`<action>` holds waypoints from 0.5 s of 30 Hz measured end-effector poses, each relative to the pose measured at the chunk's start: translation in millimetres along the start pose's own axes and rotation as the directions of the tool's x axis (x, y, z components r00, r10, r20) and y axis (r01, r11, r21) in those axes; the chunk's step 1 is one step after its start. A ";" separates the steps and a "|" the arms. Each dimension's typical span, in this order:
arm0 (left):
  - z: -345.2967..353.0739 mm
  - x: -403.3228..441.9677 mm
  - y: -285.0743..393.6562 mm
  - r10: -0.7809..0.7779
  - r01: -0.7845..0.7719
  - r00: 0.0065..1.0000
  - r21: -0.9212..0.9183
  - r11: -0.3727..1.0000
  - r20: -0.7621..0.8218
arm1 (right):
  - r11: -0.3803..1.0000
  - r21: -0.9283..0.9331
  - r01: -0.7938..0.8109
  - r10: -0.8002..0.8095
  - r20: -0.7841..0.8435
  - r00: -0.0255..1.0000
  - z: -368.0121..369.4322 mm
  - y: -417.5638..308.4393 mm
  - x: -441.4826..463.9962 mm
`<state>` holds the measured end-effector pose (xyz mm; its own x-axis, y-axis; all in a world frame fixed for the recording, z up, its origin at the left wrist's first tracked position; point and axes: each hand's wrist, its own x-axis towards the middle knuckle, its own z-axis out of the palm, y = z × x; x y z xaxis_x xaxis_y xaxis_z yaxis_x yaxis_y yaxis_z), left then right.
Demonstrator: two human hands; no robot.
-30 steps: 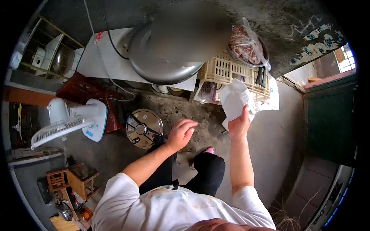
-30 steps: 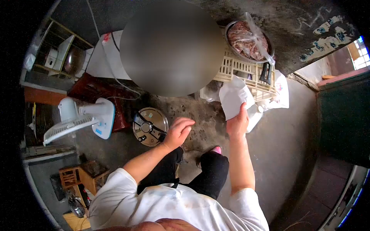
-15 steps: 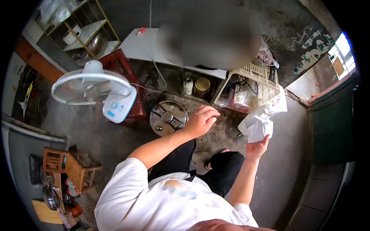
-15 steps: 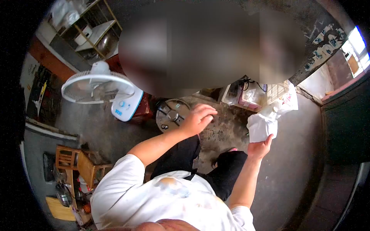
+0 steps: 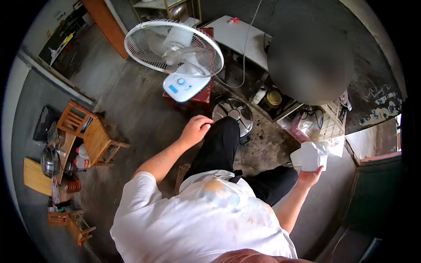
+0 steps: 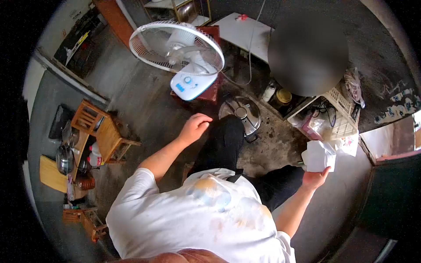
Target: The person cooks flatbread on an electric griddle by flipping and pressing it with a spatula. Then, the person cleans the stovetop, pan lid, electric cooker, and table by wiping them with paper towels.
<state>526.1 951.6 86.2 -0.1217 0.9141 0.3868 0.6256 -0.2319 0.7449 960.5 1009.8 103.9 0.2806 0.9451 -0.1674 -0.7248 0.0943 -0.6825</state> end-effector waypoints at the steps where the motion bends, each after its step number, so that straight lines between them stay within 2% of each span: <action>1: -9.5 -5.9 -3.9 -0.059 0.059 0.998 0.008 0.998 -0.001 | 1.000 -0.002 -0.007 0.007 0.023 1.000 -10.0 1.1 0.5; 3: -24.5 -16.8 -17.7 -0.127 0.127 0.992 0.018 0.992 -0.026 | 1.000 -0.008 -0.024 0.024 0.011 1.000 -4.4 0.9 -6.9; 5: -34.3 -29.9 -33.1 -0.257 0.255 0.965 -0.044 0.966 -0.049 | 0.997 -0.058 0.044 -0.049 -0.075 0.996 -1.9 -0.3 -13.9; 7: -44.4 -41.3 -44.2 -0.260 0.260 0.960 -0.009 0.965 -0.101 | 0.997 -0.074 0.035 -0.045 -0.136 0.990 5.6 -1.5 -22.1; 9: -54.0 -50.0 -52.9 -0.321 0.317 0.941 -0.056 0.947 -0.102 | 0.999 -0.033 0.008 -0.016 -0.242 0.970 6.2 -1.5 -26.6; 11: -63.8 -52.8 -57.4 -0.339 0.344 0.933 0.021 0.939 -0.122 | 0.999 -0.048 0.010 -0.022 -0.244 0.969 -4.3 4.0 -22.5; 13: -69.0 -50.8 -67.7 -0.380 0.385 0.914 0.007 0.923 -0.144 | 0.999 -0.034 0.023 -0.027 -0.118 0.993 -15.5 9.7 -13.6; 15: -73.9 -61.4 -70.9 -0.440 0.446 0.886 0.010 0.895 -0.146 | 0.998 -0.062 -0.017 0.008 -0.151 0.988 -14.3 12.8 -8.4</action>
<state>432.3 887.4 49.9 -0.4960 0.8632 0.0946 0.5132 0.2035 0.8338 957.8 998.6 86.4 0.3671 0.8876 -0.2783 -0.6892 0.0586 -0.7222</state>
